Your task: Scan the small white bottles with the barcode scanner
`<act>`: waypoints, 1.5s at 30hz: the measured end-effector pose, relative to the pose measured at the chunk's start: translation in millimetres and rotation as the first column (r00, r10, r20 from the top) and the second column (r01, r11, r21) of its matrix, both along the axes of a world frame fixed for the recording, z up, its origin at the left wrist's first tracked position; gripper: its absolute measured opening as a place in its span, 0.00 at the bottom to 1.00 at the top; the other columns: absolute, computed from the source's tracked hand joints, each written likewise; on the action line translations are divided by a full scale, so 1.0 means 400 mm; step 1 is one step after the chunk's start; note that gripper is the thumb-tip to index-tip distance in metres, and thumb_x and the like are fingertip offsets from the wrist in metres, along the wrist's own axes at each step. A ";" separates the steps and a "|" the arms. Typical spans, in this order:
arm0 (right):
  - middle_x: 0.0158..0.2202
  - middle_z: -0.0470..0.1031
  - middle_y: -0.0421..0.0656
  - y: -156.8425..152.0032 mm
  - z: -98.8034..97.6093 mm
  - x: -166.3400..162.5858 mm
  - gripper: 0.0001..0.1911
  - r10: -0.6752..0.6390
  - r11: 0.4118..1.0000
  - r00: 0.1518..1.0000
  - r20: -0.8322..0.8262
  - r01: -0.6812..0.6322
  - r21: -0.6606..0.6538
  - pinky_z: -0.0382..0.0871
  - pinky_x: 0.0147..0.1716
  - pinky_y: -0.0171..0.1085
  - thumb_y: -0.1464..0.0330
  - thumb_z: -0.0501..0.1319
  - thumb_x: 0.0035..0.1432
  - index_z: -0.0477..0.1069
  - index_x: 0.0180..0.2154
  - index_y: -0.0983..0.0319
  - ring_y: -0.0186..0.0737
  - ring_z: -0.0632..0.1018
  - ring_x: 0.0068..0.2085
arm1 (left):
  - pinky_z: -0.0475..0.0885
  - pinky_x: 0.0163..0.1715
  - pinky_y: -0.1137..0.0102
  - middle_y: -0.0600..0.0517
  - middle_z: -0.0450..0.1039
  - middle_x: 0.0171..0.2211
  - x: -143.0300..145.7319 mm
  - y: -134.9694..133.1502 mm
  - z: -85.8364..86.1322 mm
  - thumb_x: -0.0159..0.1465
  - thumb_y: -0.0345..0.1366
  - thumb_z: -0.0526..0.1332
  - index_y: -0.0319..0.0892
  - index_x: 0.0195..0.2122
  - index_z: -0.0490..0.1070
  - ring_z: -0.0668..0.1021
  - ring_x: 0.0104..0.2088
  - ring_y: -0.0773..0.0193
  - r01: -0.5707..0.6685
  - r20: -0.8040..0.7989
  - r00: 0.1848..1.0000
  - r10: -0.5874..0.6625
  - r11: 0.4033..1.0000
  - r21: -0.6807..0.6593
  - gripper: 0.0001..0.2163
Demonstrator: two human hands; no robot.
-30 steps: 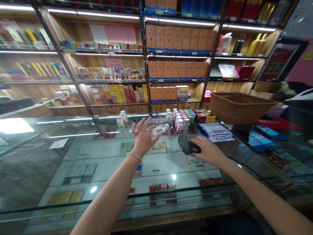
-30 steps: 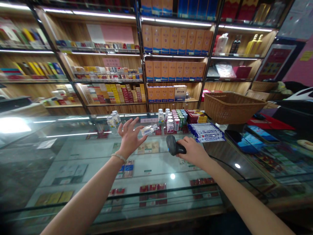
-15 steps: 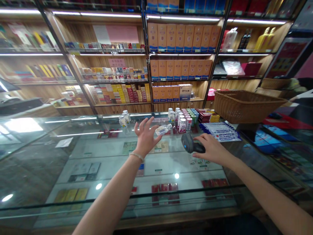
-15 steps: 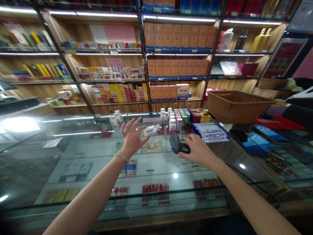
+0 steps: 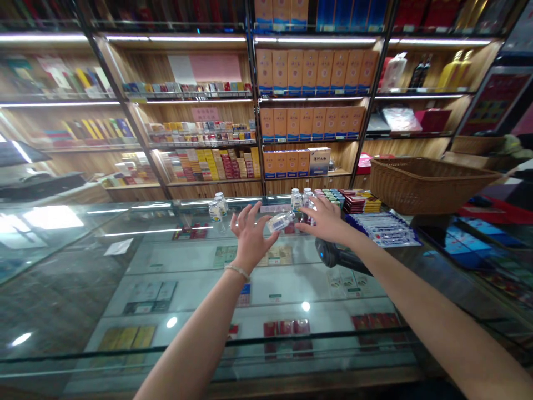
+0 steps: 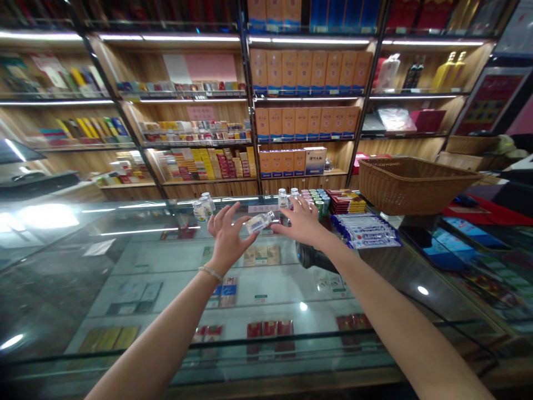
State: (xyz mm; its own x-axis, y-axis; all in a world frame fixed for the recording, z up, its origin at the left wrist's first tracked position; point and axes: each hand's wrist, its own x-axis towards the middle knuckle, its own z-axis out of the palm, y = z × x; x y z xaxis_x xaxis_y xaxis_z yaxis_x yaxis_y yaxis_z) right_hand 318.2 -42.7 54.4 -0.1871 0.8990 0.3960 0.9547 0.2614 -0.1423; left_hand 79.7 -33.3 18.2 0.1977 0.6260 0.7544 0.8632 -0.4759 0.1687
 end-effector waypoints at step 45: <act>0.73 0.56 0.43 -0.025 -0.016 0.008 0.20 0.227 0.957 0.968 -0.104 -0.202 0.208 0.45 0.67 0.62 0.55 0.59 0.68 0.74 0.59 0.46 0.59 0.49 0.73 | 0.49 0.68 0.36 0.47 0.58 0.72 0.030 -0.015 0.006 0.55 0.48 0.74 0.48 0.36 0.79 0.54 0.72 0.39 0.166 -0.046 0.983 -0.180 0.961 -0.221 0.13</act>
State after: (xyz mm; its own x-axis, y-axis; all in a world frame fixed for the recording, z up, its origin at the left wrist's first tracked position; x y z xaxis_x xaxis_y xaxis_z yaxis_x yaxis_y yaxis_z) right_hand 321.5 -52.5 48.0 -0.3044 0.7464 0.5918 0.8510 0.4922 -0.1831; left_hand 91.7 -39.3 20.8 0.3617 0.7241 0.5873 0.7835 -0.5775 0.2296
